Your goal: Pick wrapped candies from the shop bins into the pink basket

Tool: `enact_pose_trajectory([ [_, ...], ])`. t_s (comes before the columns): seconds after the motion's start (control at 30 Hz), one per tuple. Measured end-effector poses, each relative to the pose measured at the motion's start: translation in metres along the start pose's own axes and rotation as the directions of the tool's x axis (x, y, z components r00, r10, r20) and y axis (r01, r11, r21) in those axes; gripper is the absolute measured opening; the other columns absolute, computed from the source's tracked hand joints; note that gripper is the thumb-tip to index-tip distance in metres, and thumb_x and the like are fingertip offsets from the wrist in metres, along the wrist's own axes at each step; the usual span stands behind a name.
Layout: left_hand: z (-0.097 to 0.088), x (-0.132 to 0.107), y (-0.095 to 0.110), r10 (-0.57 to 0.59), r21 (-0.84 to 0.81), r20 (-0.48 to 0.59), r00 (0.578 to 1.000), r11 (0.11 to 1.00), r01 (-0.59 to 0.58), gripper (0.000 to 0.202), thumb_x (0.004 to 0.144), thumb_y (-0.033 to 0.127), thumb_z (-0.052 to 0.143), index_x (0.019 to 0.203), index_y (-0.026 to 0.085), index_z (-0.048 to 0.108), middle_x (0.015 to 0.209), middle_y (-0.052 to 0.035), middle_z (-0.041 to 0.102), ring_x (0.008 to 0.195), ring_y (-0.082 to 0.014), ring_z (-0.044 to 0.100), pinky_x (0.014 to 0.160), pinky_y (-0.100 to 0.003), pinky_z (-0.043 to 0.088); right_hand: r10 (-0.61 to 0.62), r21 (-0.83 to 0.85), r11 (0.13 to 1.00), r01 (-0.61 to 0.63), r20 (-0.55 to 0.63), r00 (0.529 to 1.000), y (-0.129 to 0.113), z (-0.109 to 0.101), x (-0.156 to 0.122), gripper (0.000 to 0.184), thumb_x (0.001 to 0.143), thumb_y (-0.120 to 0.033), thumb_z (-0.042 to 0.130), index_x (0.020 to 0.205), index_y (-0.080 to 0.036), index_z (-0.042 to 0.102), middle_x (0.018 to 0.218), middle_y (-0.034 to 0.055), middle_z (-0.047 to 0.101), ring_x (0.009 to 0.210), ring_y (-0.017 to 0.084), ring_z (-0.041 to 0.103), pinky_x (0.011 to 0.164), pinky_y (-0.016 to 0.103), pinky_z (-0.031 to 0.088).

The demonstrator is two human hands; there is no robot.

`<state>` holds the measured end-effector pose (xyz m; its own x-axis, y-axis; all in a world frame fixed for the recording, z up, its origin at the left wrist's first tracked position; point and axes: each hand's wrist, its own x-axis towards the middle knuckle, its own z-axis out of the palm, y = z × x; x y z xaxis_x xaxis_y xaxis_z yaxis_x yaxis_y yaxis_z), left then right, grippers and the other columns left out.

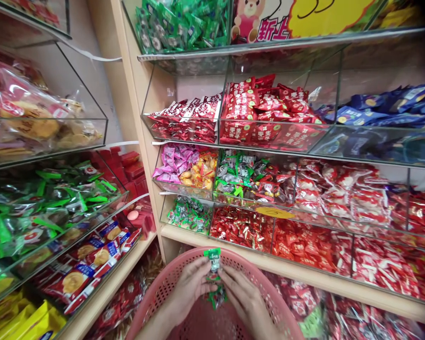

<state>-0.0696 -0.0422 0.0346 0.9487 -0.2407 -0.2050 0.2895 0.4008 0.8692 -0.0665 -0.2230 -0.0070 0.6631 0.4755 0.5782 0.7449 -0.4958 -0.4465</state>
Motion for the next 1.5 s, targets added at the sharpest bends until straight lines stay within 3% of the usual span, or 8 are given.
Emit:
enact_pose_trajectory([
  [0.2,-0.003,-0.004,0.01,0.048,0.107,0.018,0.999,0.993,-0.05,0.034,0.079,0.041,0.059,0.102,0.017,0.061,0.102,-0.0081,0.066,0.087,-0.0145,0.061,0.074,-0.028,0.051,-0.017,-0.086,0.996,0.022,0.063,0.998,0.002,-0.015,-0.003,0.048,0.089,-0.017,0.044,0.135,-0.03,0.041,0.131,0.004,0.053,0.116,0.021,0.053,0.096,0.034,0.047],
  [0.33,-0.017,0.001,0.014,0.064,0.112,-0.081,0.995,0.992,-0.055,0.032,0.076,0.041,0.062,0.099,0.017,0.061,0.102,-0.0072,0.066,0.089,-0.0154,0.061,0.078,-0.029,0.051,0.038,-0.128,0.991,-0.041,-0.029,0.999,0.017,-0.025,-0.012,0.041,0.089,-0.017,0.042,0.129,-0.025,0.05,0.125,0.0062,0.058,0.114,0.019,0.055,0.094,0.034,0.049],
  [0.47,-0.025,0.001,0.016,0.074,0.112,-0.111,0.991,0.992,-0.062,0.03,0.076,0.039,0.063,0.097,0.017,0.062,0.103,-0.0066,0.066,0.091,-0.0161,0.061,0.079,-0.03,0.051,0.158,-0.13,0.977,-0.169,-0.091,0.983,0.035,-0.025,-0.028,0.037,0.089,-0.019,0.041,0.123,-0.022,0.056,0.12,0.0079,0.061,0.112,0.02,0.056,0.095,0.036,0.048],
  [0.77,-0.012,-0.006,0.016,0.068,0.183,-0.018,0.997,0.981,-0.064,0.039,0.079,0.041,0.059,0.108,0.016,0.06,0.109,-0.0105,0.065,0.099,-0.0199,0.061,0.079,-0.03,0.05,0.25,-0.106,0.961,-0.256,-0.068,0.966,0.043,-0.019,-0.035,0.036,0.089,-0.021,0.039,0.12,-0.022,0.057,0.123,0.0084,0.059,0.115,0.021,0.054,0.097,0.039,0.046],
  [0.93,-0.009,-0.006,0.016,0.027,0.128,0.017,0.999,0.991,-0.029,0.042,0.08,0.042,0.057,0.112,0.014,0.058,0.104,-0.0111,0.068,0.09,-0.0181,0.065,0.079,-0.029,0.049,0.243,-0.101,0.963,-0.249,-0.075,0.967,0.04,-0.02,-0.032,0.035,0.088,-0.02,0.039,0.116,-0.02,0.06,0.119,0.0097,0.061,0.112,0.021,0.056,0.096,0.038,0.047],
  [1.5,0.003,-0.013,0.024,0.022,0.107,0.043,0.999,0.994,-0.027,0.031,0.081,0.036,0.057,0.101,0.012,0.058,0.101,-0.0132,0.068,0.093,-0.02,0.064,0.077,-0.028,0.046,0.242,-0.099,0.964,-0.248,-0.069,0.968,0.042,-0.018,-0.034,0.033,0.087,-0.018,0.04,0.112,-0.021,0.062,0.114,0.0096,0.063,0.109,0.021,0.058,0.093,0.039,0.05],
])
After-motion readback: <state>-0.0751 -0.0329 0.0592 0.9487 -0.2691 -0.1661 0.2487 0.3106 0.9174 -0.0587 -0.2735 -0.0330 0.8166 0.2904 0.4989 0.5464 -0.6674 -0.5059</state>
